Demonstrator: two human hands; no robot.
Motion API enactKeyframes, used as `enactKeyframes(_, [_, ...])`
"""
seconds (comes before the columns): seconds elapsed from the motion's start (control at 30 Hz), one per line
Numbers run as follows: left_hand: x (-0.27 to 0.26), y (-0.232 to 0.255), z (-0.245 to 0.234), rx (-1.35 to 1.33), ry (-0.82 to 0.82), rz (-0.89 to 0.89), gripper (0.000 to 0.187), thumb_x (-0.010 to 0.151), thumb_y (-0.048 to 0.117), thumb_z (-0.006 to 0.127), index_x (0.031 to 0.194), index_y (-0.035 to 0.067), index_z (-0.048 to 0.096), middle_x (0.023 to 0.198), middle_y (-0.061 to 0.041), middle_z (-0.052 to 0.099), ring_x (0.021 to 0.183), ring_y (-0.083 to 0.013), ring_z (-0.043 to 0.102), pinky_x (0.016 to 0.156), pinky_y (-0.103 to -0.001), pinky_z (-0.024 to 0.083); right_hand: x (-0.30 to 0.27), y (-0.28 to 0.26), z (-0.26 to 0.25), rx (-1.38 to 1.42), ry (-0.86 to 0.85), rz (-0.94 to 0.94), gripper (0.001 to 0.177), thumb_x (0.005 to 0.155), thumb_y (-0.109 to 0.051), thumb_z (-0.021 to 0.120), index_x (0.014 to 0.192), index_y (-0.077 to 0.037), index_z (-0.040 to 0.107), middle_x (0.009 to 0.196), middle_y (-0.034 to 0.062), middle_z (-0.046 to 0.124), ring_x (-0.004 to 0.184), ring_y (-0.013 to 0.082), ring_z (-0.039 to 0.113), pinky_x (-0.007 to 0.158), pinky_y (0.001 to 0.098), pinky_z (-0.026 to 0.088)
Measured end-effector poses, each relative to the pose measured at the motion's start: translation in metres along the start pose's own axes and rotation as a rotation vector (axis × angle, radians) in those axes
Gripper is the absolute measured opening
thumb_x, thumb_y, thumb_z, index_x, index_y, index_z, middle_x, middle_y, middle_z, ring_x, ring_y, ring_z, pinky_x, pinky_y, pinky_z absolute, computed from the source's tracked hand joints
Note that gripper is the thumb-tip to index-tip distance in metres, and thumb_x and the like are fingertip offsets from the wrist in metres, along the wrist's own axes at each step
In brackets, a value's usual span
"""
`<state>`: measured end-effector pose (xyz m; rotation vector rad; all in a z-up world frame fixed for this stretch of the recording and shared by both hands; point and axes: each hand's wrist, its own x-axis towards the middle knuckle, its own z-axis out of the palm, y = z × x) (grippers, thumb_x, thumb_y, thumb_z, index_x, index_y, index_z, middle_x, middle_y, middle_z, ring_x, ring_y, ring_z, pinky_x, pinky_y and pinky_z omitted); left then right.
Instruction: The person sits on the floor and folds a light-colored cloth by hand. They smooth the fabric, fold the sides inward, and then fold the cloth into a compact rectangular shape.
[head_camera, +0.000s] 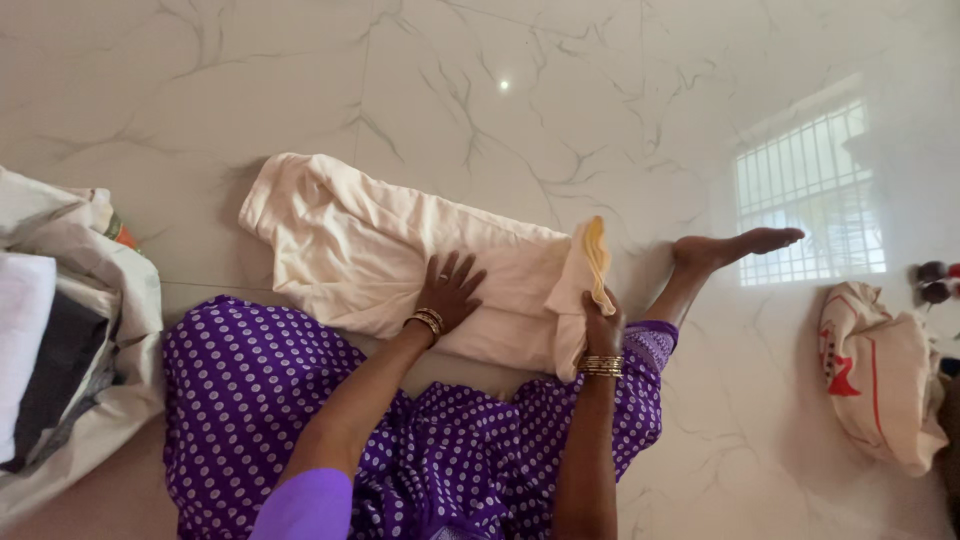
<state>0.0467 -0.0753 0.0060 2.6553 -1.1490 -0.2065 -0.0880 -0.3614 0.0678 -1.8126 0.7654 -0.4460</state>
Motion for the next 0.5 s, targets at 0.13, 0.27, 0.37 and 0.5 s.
enactKeyframes(0.13, [0.01, 0.013, 0.002, -0.504, -0.074, -0.057, 0.063, 0.105, 0.061, 0.027, 0.156, 0.026, 0.041, 0.169, -0.001, 0.029, 0.152, -0.0285, 0.035, 0.125, -0.058, 0.023, -0.019, -0.059, 0.026, 0.018, -0.056, -0.08, 0.036, 0.097, -0.012, 0.071, 0.13, 0.002, 0.067, 0.102, 0.0062, 0.074, 0.087, 0.0129, 0.065, 0.075, 0.0281, 0.054])
enactKeyframes(0.27, [0.02, -0.007, 0.0, -1.776, -0.118, -0.228, 0.088, 0.097, 0.076, 0.026, 0.159, 0.014, 0.038, 0.163, -0.011, 0.042, 0.146, -0.0328, 0.044, 0.118, -0.049, 0.038, -0.044, -0.09, 0.118, -0.361, -0.046, -0.069, 0.047, 0.092, -0.022, 0.071, 0.136, -0.006, 0.063, 0.101, 0.0158, 0.078, 0.08, 0.0192, 0.074, 0.065, 0.0345, 0.06])
enactKeyframes(0.37, [0.007, -0.056, 0.002, -2.168, -0.144, -0.544, 0.104, 0.086, 0.085, 0.024, 0.161, 0.014, 0.033, 0.158, -0.018, 0.04, 0.141, -0.0373, 0.041, 0.115, -0.052, 0.035, -0.055, -0.072, 0.202, -0.521, -0.157, -0.036, 0.055, 0.097, -0.031, 0.068, 0.147, -0.012, 0.056, 0.1, 0.0158, 0.079, 0.078, 0.026, 0.077, 0.064, 0.0387, 0.061])
enactKeyframes(0.5, [-0.002, -0.106, 0.011, -2.102, -0.005, -0.63, 0.107, 0.086, 0.076, 0.059, 0.162, 0.01, 0.023, 0.157, -0.022, 0.04, 0.129, -0.0266, 0.049, 0.101, -0.04, 0.052, -0.065, -0.035, 0.227, -0.411, -0.274, -0.276, 0.053, 0.096, -0.035, 0.069, 0.141, -0.009, 0.055, 0.126, 0.0108, 0.072, 0.095, 0.0247, 0.075, 0.069, 0.0389, 0.064])
